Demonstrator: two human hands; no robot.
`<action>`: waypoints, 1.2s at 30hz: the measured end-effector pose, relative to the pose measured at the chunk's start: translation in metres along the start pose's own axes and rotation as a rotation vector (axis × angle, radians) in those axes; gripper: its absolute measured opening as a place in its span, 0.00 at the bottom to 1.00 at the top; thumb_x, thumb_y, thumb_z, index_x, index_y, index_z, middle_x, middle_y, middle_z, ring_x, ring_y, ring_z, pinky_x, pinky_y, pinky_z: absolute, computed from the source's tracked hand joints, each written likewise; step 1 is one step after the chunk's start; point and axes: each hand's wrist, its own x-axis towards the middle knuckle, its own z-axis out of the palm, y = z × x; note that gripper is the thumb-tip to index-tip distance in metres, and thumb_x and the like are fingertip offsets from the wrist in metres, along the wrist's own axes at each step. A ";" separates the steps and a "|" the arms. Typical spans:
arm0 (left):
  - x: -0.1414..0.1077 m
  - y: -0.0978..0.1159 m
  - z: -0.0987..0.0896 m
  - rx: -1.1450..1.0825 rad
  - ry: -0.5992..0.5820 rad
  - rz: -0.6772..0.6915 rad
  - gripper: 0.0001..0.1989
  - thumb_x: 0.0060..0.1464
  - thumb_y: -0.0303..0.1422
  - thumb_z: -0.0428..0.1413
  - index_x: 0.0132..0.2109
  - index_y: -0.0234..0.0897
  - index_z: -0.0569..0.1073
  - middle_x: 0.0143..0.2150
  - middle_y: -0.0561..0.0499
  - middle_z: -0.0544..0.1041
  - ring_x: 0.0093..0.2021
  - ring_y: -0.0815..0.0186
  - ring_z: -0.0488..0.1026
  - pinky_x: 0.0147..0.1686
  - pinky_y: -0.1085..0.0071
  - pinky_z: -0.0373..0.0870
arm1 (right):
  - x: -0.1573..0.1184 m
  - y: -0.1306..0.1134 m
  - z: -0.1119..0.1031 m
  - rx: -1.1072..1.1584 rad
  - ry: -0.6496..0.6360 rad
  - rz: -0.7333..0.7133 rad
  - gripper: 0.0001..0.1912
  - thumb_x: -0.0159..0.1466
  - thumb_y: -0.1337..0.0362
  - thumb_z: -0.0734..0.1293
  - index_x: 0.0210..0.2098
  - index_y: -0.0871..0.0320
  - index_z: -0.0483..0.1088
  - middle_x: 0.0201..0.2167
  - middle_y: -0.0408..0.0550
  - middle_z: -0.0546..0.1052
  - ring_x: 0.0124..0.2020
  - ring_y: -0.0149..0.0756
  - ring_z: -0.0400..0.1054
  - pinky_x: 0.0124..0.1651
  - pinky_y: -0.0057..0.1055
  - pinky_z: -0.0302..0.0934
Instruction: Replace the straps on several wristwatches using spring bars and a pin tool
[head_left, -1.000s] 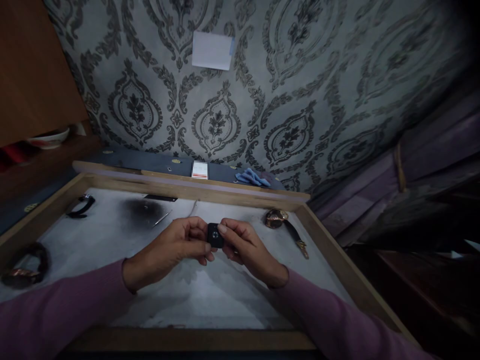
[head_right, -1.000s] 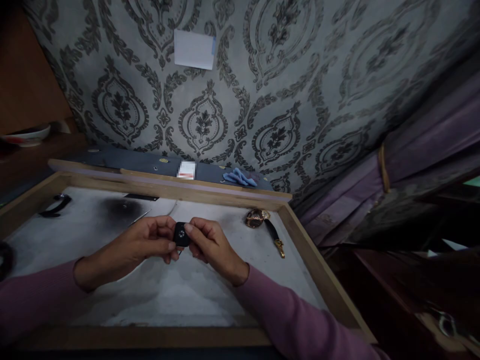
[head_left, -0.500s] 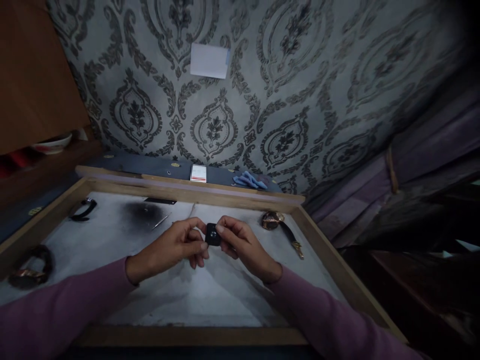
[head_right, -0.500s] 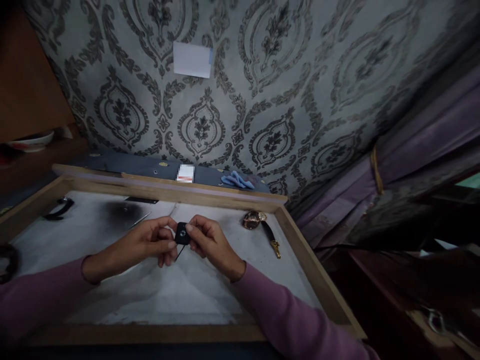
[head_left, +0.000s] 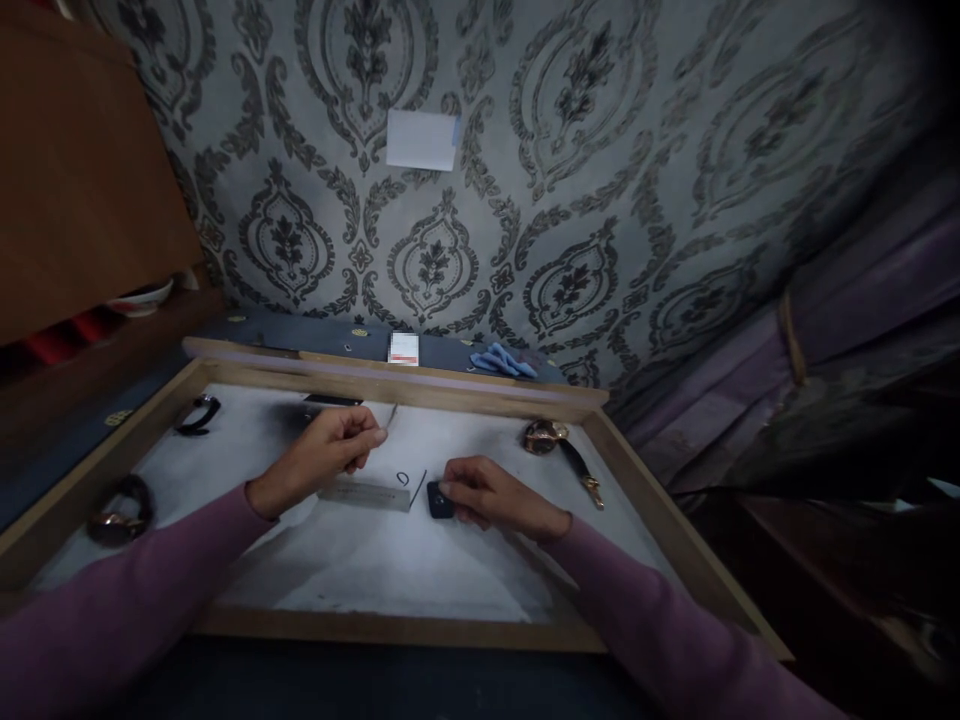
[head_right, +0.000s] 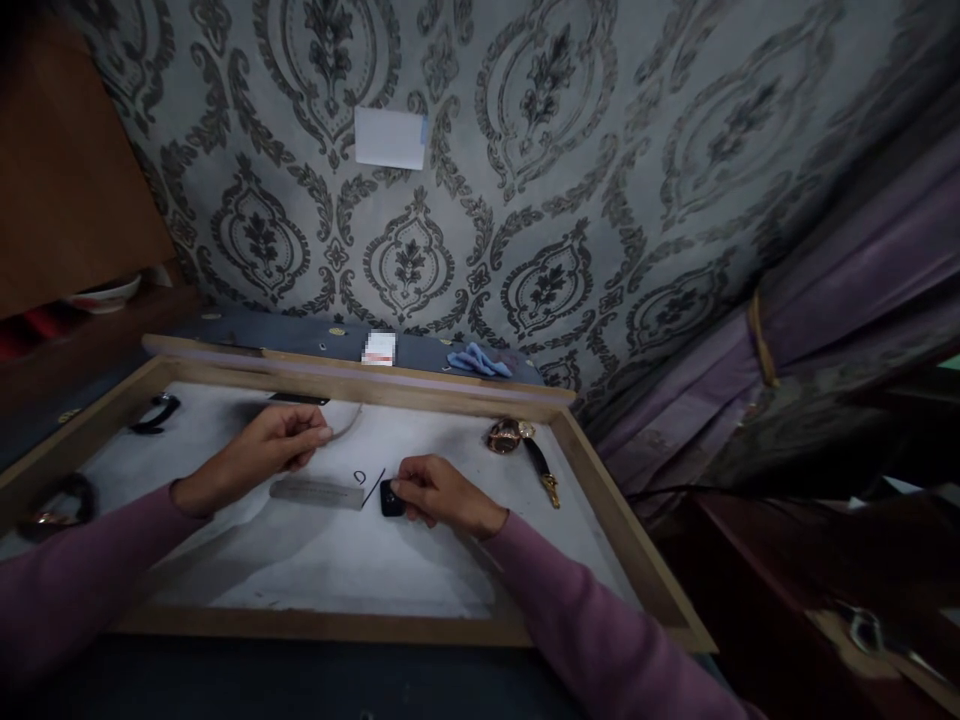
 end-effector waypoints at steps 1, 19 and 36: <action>-0.001 -0.001 0.001 0.025 -0.009 -0.002 0.18 0.51 0.45 0.56 0.24 0.36 0.64 0.16 0.59 0.62 0.17 0.75 0.57 0.19 0.78 0.53 | 0.000 0.001 -0.001 -0.019 -0.001 0.003 0.17 0.61 0.52 0.63 0.25 0.58 0.61 0.15 0.38 0.66 0.13 0.23 0.54 0.16 0.20 0.46; -0.035 0.027 0.061 -0.789 -0.263 -0.054 0.23 0.65 0.48 0.43 0.52 0.36 0.70 0.51 0.42 0.75 0.54 0.57 0.69 0.49 0.61 0.67 | -0.005 -0.041 0.031 -0.633 0.489 -0.873 0.27 0.72 0.48 0.48 0.56 0.60 0.62 0.49 0.59 0.73 0.49 0.46 0.66 0.54 0.47 0.58; -0.014 -0.010 0.007 1.041 -0.367 0.330 0.09 0.56 0.30 0.56 0.45 0.35 0.70 0.44 0.45 0.74 0.46 0.56 0.70 0.44 0.63 0.65 | -0.026 -0.010 0.032 -0.913 0.320 -0.004 0.21 0.64 0.48 0.65 0.43 0.61 0.65 0.42 0.54 0.74 0.36 0.43 0.71 0.34 0.33 0.58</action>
